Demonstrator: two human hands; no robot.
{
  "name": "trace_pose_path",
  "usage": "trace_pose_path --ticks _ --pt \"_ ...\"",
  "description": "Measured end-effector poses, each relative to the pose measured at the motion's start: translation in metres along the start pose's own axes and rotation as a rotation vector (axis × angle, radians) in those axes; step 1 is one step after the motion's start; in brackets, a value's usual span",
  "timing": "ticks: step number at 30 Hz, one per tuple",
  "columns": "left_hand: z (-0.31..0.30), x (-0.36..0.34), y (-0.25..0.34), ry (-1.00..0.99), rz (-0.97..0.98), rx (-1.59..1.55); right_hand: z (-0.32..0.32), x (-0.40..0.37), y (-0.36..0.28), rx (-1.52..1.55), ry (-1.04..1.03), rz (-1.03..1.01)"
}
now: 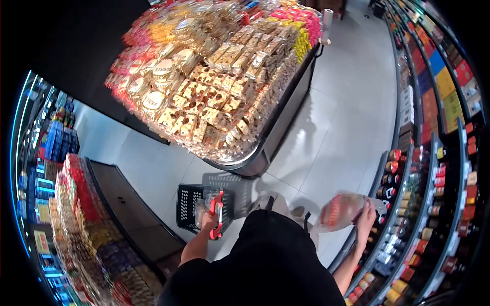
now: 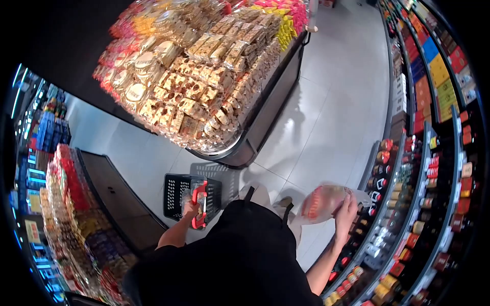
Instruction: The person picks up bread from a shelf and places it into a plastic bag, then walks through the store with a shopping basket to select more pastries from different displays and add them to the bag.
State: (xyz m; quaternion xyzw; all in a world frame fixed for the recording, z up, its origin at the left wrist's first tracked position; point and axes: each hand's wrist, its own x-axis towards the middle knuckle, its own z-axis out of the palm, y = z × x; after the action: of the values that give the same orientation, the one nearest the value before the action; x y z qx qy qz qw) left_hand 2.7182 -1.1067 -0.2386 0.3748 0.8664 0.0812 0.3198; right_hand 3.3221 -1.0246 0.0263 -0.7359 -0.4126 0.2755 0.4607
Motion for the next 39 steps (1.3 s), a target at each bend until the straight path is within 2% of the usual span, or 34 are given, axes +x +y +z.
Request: trace_pose_path --ticks 2,5,6,9,10,11,12,15,17,19,20,21,23,25,27,28,29,31,32,34,39 --pt "0.022 -0.011 0.016 -0.024 -0.001 -0.003 -0.011 0.039 -0.011 -0.027 -0.077 -0.047" --pt "0.038 -0.04 0.071 -0.008 -0.046 0.058 -0.012 0.093 -0.025 -0.049 -0.189 -0.118" --pt "0.061 -0.035 0.066 0.008 0.018 -0.02 -0.011 0.106 -0.038 -0.042 -0.259 -0.101" --pt "0.088 -0.055 0.094 0.01 -0.015 -0.065 0.001 0.152 -0.063 -0.062 -0.404 -0.132" --pt "0.099 -0.06 0.102 0.083 0.031 0.062 0.006 0.168 -0.07 -0.117 -0.48 -0.121" --pt "0.108 -0.064 0.112 0.092 0.014 0.041 0.013 0.185 -0.077 -0.175 -0.554 -0.114" --pt "0.113 -0.072 0.123 0.061 -0.011 -0.023 0.022 0.211 -0.058 -0.316 -0.523 -0.318" --pt "0.138 -0.086 0.157 0.063 -0.059 -0.129 0.052 0.233 -0.09 -0.35 -0.615 -0.507" --pt "0.151 -0.093 0.179 0.001 -0.168 -0.125 0.069 0.253 -0.101 -0.413 -0.668 -0.576" --pt "0.145 -0.106 0.215 0.012 -0.171 -0.108 0.085 0.272 -0.113 -0.656 -0.838 -0.741" --pt "0.155 -0.101 0.221 0.013 -0.137 -0.101 0.093 0.277 -0.108 -0.706 -0.848 -0.853" --pt "0.163 -0.106 0.228 0.002 -0.127 -0.086 0.104 0.289 -0.111 -0.707 -0.859 -0.866" --pt "0.18 -0.109 0.238 -0.017 -0.145 -0.054 0.117 0.301 -0.115 -0.672 -0.944 -1.072" --pt "0.185 -0.112 0.256 -0.172 -0.183 -0.158 0.133 0.31 -0.13 -0.666 -1.007 -1.129" --pt "0.195 -0.114 0.277 -0.152 -0.165 -0.164 0.152 0.312 -0.147 -0.96 -1.205 -1.21" --pt "0.204 -0.117 0.284 -0.14 -0.178 -0.187 0.166 0.313 -0.168 -0.455 -1.089 -1.49" --pt "0.213 -0.121 0.291 -0.131 -0.193 -0.21 0.172 0.318 -0.174 -0.444 -1.116 -1.5" --pt "0.233 -0.128 0.307 -0.142 -0.249 -0.214 0.184 0.333 -0.183 -0.66 -1.356 -1.463" --pt "0.24 -0.131 0.317 -0.145 -0.265 -0.209 0.194 0.34 -0.184 -0.648 -1.393 -1.484" --pt "0.249 -0.129 0.337 -0.168 -0.312 -0.201 0.211 0.346 -0.179 -0.539 -1.381 -1.647" --pt "0.266 -0.138 0.393 -0.131 -0.431 -0.2 0.245 0.38 -0.21 -0.527 -1.633 -1.94"
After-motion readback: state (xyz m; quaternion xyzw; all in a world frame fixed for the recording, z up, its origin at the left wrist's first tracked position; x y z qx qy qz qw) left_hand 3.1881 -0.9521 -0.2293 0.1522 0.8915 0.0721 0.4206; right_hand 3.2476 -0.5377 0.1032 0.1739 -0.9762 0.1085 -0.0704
